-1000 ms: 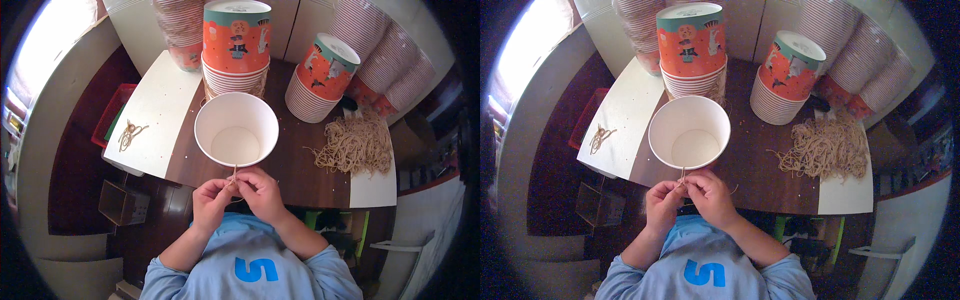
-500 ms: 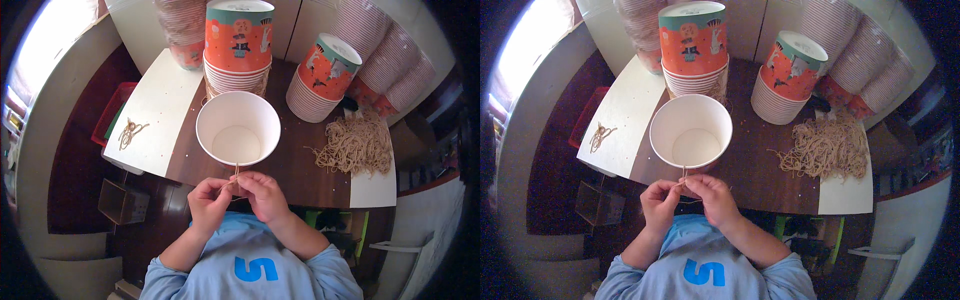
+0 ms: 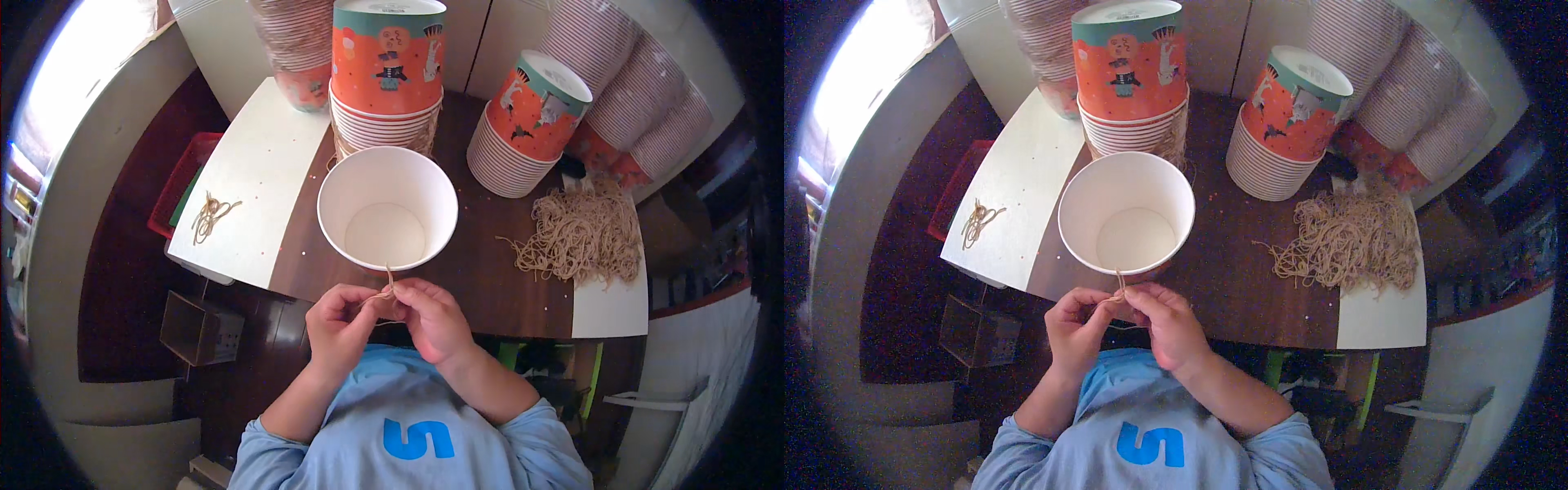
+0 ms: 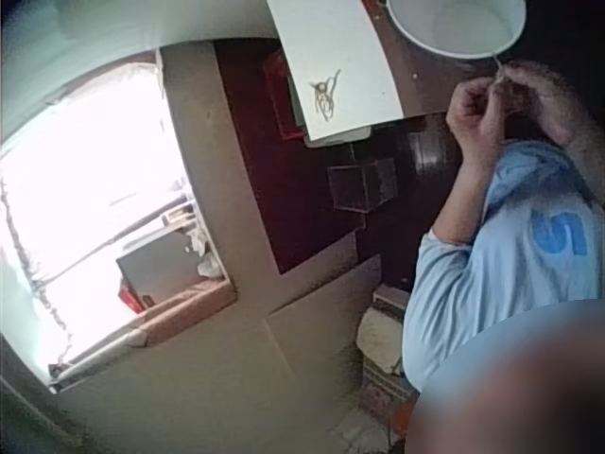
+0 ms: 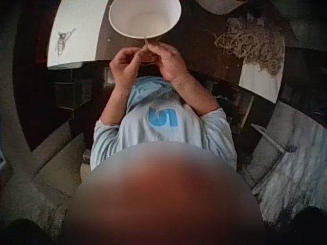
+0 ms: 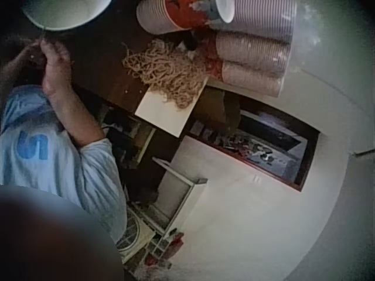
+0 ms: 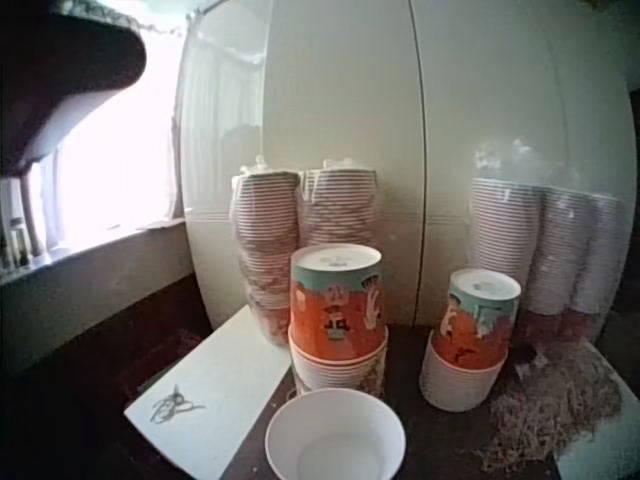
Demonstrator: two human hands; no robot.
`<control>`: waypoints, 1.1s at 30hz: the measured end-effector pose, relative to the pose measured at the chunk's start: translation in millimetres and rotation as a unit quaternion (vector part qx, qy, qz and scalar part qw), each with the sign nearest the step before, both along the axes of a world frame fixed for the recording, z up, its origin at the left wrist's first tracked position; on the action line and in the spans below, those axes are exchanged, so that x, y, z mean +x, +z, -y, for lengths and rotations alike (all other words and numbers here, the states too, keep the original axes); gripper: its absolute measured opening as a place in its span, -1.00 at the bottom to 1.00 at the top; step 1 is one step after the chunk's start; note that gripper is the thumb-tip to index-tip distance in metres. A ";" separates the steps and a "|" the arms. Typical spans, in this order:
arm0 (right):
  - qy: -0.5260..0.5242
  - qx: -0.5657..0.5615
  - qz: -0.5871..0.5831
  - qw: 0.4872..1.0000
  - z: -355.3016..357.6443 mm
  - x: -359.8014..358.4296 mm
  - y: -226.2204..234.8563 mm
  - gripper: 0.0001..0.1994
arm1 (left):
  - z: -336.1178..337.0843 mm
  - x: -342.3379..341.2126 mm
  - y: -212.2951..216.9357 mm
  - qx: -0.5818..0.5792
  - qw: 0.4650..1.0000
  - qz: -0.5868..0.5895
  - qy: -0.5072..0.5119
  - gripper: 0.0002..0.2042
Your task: Attaching thin strings or elastic bands to the edges of printed paper buckets.
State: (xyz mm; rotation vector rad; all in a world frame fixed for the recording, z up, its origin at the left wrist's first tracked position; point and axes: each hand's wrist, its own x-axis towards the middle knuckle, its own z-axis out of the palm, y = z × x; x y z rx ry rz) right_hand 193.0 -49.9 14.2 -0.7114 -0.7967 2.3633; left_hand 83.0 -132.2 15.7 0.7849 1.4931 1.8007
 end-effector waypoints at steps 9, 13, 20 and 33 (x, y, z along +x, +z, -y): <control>0.012 -0.015 0.002 1.000 -2.6 0.4 -9.8 -0.85 | 1.1 1.3 -6.5 0.056 0.983 -0.173 0.019 -0.82; 0.005 -0.048 0.009 0.999 -1.4 -1.0 -6.0 -0.84 | 0.4 -0.7 -10.0 0.114 0.922 -0.367 0.047 -0.70; 0.031 -0.029 -0.017 0.999 -1.7 -1.0 -7.6 -0.86 | -5.9 -4.9 -12.9 0.142 0.874 -0.457 0.084 -0.75; -0.052 0.064 0.065 0.995 -12.5 2.4 -19.3 -0.88 | 2.0 -10.6 -11.0 0.036 0.984 -0.171 0.023 -0.94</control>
